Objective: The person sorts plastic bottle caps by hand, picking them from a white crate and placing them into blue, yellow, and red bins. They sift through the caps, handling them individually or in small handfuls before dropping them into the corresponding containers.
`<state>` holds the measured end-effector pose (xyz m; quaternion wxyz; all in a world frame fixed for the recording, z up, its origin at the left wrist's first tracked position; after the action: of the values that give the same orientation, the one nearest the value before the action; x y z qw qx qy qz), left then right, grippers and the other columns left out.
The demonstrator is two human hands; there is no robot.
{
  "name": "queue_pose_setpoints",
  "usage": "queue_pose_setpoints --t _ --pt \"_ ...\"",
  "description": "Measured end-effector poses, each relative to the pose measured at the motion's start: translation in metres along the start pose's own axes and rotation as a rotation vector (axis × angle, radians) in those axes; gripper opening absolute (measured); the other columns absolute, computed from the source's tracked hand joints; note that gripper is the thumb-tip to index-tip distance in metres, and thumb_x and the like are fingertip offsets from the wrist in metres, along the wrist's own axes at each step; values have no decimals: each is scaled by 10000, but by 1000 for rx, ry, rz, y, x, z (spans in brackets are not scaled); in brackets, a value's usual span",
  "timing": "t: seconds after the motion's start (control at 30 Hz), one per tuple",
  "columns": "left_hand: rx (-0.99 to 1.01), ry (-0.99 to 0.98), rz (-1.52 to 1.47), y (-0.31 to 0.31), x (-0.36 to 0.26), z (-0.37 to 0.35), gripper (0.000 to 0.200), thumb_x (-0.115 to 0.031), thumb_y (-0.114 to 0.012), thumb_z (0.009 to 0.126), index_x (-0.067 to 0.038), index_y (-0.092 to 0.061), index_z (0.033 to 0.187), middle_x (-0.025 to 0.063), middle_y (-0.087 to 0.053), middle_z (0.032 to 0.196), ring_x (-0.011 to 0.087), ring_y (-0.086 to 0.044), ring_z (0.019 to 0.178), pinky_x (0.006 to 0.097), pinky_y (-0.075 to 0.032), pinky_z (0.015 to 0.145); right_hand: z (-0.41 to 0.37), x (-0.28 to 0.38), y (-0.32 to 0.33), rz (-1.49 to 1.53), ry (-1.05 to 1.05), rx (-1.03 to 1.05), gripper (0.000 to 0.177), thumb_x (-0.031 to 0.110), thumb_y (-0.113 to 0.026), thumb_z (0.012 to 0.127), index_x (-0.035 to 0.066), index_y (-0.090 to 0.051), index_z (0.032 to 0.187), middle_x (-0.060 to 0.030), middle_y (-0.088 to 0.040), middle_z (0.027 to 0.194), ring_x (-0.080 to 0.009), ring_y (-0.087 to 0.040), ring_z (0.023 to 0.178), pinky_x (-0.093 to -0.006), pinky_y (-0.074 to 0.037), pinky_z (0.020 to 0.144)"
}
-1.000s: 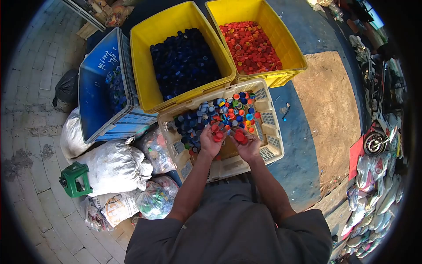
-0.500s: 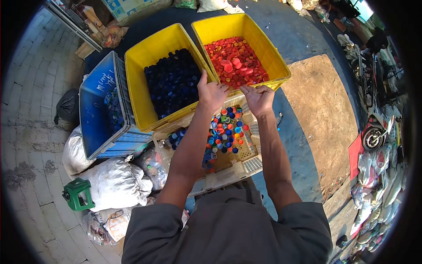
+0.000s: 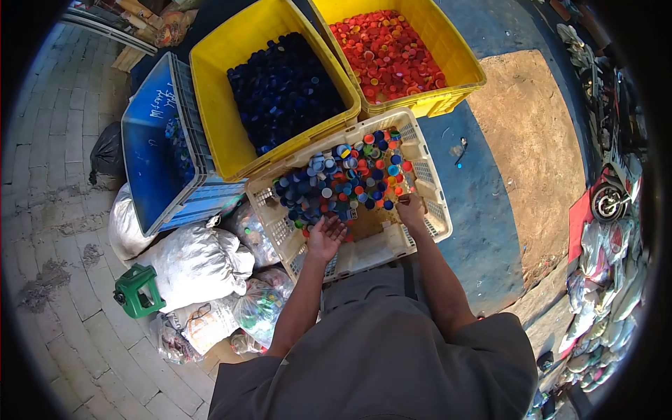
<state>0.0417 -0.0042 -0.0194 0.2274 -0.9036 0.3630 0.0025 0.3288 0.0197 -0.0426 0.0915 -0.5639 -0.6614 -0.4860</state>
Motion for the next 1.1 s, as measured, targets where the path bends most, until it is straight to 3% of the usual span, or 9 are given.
queue_pose_setpoints --t 0.1,0.13,0.3,0.4,0.5,0.6,0.7,0.8,1.1 --pt "-40 12 81 11 6 2 369 -345 -545 922 -4 -604 1048 123 -592 995 263 -565 972 401 -486 904 4 20 -4 -123 117 -35 300 195 -671 718 -9 -648 936 -149 -685 819 -250 -672 765 -368 -526 688" --pt "-56 14 107 9 5 0 343 -344 -565 915 -19 -611 1015 88 -628 916 237 -612 870 384 -519 821 9 25 -9 -132 136 -14 299 202 -676 718 -3 -647 933 -152 -683 816 -265 -672 771 -377 -524 694" --pt "-43 -55 178 3 -8 10 314 -321 -561 923 -25 -619 1013 73 -623 915 213 -609 845 371 -521 799 15 59 -24 -290 157 75 291 244 -700 723 62 -638 942 -186 -674 877 -349 -651 857 -442 -502 766" --pt "-29 -122 220 7 -22 10 320 -316 -558 926 -22 -610 1042 70 -603 967 208 -591 870 380 -517 816 7 82 -39 -187 343 108 251 191 -710 721 80 -630 931 -178 -660 870 -361 -636 845 -457 -497 753" --pt "-36 -166 168 16 -31 4 317 -311 -554 928 -26 -602 1060 68 -603 967 207 -590 877 382 -516 805 -1 96 -66 -266 502 178 279 144 -713 713 98 -623 973 -159 -630 950 -356 -609 907 -460 -492 776" --pt "-80 -181 121 30 -30 -3 302 -303 -550 929 -35 -595 1060 62 -605 973 203 -590 878 388 -512 790 -14 117 -84 -456 779 101 319 157 -710 728 116 -625 1033 -130 -606 999 -343 -597 938 -440 -490 789" --pt "-81 -181 88 46 -23 -10 297 -304 -542 933 -40 -590 1060 59 -603 971 197 -589 872 381 -508 780 -19 128 -102 -569 828 202 395 123 -696 714 147 -598 1096 -124 -543 1069 -336 -544 1036 -459 -483 822" --pt "-94 -178 61 58 -11 -15 294 -304 -537 934 -46 -585 1066 57 -600 964 190 -589 864 369 -503 762 -21 137 -109 -663 895 185 395 149 -701 733 180 -606 1115 -105 -557 1003 -319 -578 979 -444 -486 803" --pt "-146 -162 62 62 14 -16 221 -299 -569 923 -91 -598 992 8 -614 888 139 -595 770 314 -496 665 -8 133 -123 -713 943 189 353 147 -697 737 150 -598 1075 -107 -547 1022 -332 -576 977 -450 -506 758"
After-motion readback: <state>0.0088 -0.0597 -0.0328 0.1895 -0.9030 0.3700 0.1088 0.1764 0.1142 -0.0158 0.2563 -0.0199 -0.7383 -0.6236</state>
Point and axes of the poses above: each hand's wrist, its own z-axis towards the middle knuckle, its own y-axis out of the back of the hand, x = y × z, the point moved 6 cm from there along z, towards the middle knuckle
